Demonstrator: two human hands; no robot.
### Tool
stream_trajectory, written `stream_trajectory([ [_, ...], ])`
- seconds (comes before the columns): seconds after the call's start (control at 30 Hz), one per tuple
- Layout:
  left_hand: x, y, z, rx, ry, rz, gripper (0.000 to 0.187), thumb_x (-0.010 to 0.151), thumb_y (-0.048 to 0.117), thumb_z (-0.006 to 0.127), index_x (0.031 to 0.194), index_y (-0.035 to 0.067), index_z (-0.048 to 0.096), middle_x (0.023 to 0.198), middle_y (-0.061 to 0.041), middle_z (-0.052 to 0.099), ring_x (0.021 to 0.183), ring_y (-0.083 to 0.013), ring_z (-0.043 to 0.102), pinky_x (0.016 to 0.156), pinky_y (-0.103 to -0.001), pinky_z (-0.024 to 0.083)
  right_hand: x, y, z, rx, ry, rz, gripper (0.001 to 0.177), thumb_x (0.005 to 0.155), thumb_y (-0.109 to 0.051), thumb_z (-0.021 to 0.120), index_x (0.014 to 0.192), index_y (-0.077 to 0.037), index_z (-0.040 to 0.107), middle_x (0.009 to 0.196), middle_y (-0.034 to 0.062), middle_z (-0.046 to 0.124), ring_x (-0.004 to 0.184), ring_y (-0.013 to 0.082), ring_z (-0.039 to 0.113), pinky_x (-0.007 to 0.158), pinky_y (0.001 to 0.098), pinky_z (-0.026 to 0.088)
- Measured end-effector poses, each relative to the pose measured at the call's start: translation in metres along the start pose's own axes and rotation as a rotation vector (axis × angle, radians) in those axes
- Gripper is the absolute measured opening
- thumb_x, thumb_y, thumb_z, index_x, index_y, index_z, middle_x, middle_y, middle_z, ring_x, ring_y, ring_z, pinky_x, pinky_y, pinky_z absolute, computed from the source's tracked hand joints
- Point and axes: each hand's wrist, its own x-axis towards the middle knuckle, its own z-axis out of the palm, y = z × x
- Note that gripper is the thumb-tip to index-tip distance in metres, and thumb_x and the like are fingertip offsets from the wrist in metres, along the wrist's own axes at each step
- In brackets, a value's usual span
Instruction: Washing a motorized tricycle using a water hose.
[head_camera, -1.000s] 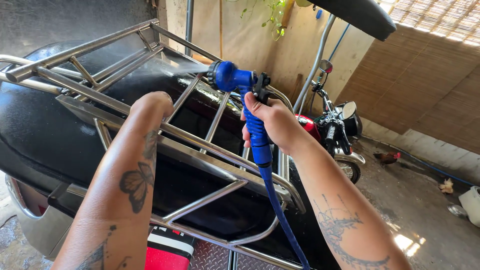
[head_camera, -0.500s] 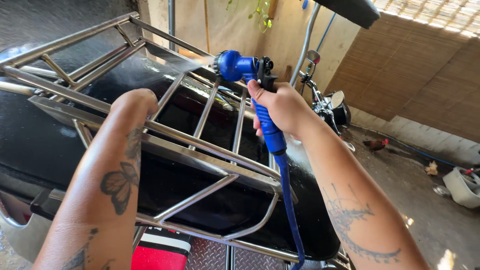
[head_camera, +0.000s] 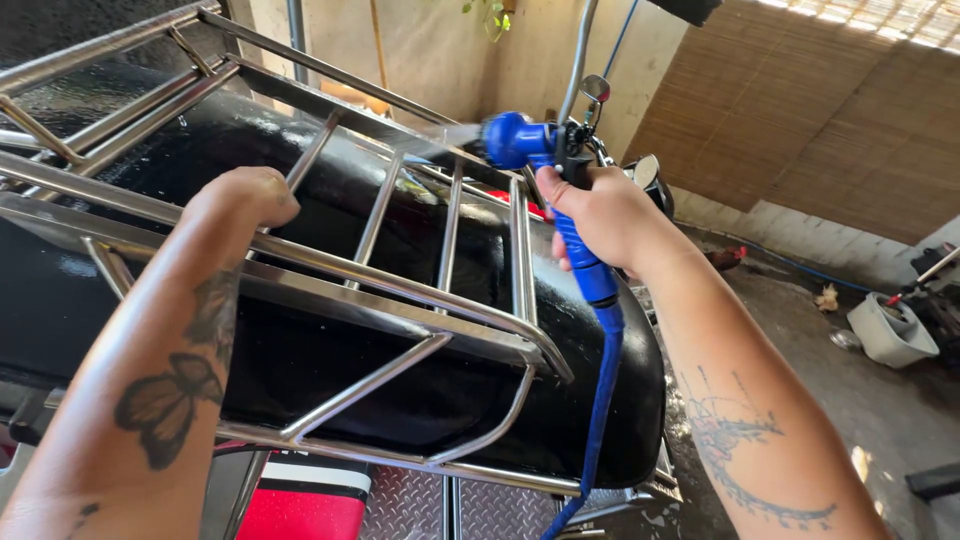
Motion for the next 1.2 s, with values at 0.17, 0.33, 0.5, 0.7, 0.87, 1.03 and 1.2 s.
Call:
stream_trajectory([
  [0.17, -0.034, 0.039, 0.017, 0.282, 0.022, 0.222, 0.043, 0.095, 0.028, 0.054, 0.127, 0.013, 0.077, 0.141, -0.010, 0.070, 0.128, -0.0322, 0.066, 0.102, -0.048, 0.057, -0.008, 0.026, -0.016, -0.018, 0.061, 0.054, 0.042, 0.097, -0.043, 0.061, 0.094, -0.001, 0.060, 0.071, 0.0055, 0.060, 0.054, 0.0178, 0.062, 0.050, 0.0396, 0.056],
  [0.33, -0.086, 0.118, 0.036, -0.016, 0.284, 0.262, 0.059, 0.091, 0.052, 0.060, 0.129, 0.008, 0.063, 0.136, -0.024, 0.053, 0.125, -0.0491, 0.051, 0.095, -0.062, 0.047, -0.029, 0.050, -0.042, -0.243, 0.165, 0.189, 0.042, 0.097, -0.044, 0.059, 0.094, -0.002, 0.059, 0.067, 0.0116, 0.064, 0.055, 0.0216, 0.066, 0.054, 0.0400, 0.058],
  [0.5, -0.083, 0.206, 0.101, -0.103, 0.172, 0.692, 0.055, 0.094, 0.058, 0.054, 0.109, 0.010, 0.077, 0.116, -0.022, 0.069, 0.114, -0.0450, 0.063, 0.096, -0.053, 0.052, -0.061, 0.126, -0.088, -0.056, 0.094, 0.280, 0.049, 0.096, -0.048, 0.059, 0.089, 0.001, 0.059, 0.067, 0.0117, 0.064, 0.054, 0.0229, 0.065, 0.053, 0.0408, 0.058],
  [0.7, -0.068, 0.289, 0.169, -0.217, 0.070, 0.757, 0.059, 0.097, 0.056, 0.055, 0.090, 0.001, 0.076, 0.098, -0.024, 0.073, 0.102, -0.0415, 0.068, 0.091, -0.048, 0.053, -0.106, 0.182, -0.133, 0.106, -0.046, 0.335, 0.050, 0.095, -0.050, 0.058, 0.085, -0.001, 0.058, 0.062, 0.0148, 0.065, 0.050, 0.0246, 0.064, 0.051, 0.0418, 0.057],
  [0.87, -0.053, 0.303, 0.202, -0.055, 0.246, 0.737, 0.033, 0.091, 0.031, 0.058, 0.079, 0.004, 0.074, 0.091, -0.017, 0.075, 0.095, -0.0349, 0.073, 0.085, -0.042, 0.059, -0.121, 0.201, -0.153, 0.143, -0.026, 0.299, 0.051, 0.095, -0.051, 0.057, 0.086, -0.001, 0.059, 0.061, 0.0144, 0.066, 0.048, 0.0252, 0.065, 0.051, 0.0398, 0.056],
  [1.03, -0.161, 0.307, 0.134, -0.171, 0.209, 0.271, 0.027, 0.089, 0.017, 0.057, 0.108, 0.008, 0.073, 0.105, -0.017, 0.071, 0.102, -0.0379, 0.070, 0.079, -0.044, 0.057, -0.115, 0.214, -0.163, 0.171, 0.091, 0.180, 0.050, 0.095, -0.050, 0.061, 0.089, -0.001, 0.058, 0.069, 0.0102, 0.064, 0.055, 0.0199, 0.065, 0.052, 0.0393, 0.058],
  [1.2, -0.182, 0.318, 0.132, 0.031, 0.210, 0.277, 0.028, 0.097, 0.015, 0.053, 0.116, 0.009, 0.073, 0.113, -0.015, 0.074, 0.105, -0.0354, 0.073, 0.082, -0.044, 0.061, -0.119, 0.240, -0.185, 0.147, 0.145, 0.226, 0.048, 0.096, -0.047, 0.062, 0.090, 0.000, 0.058, 0.072, 0.0105, 0.063, 0.055, 0.0210, 0.065, 0.052, 0.0409, 0.058],
])
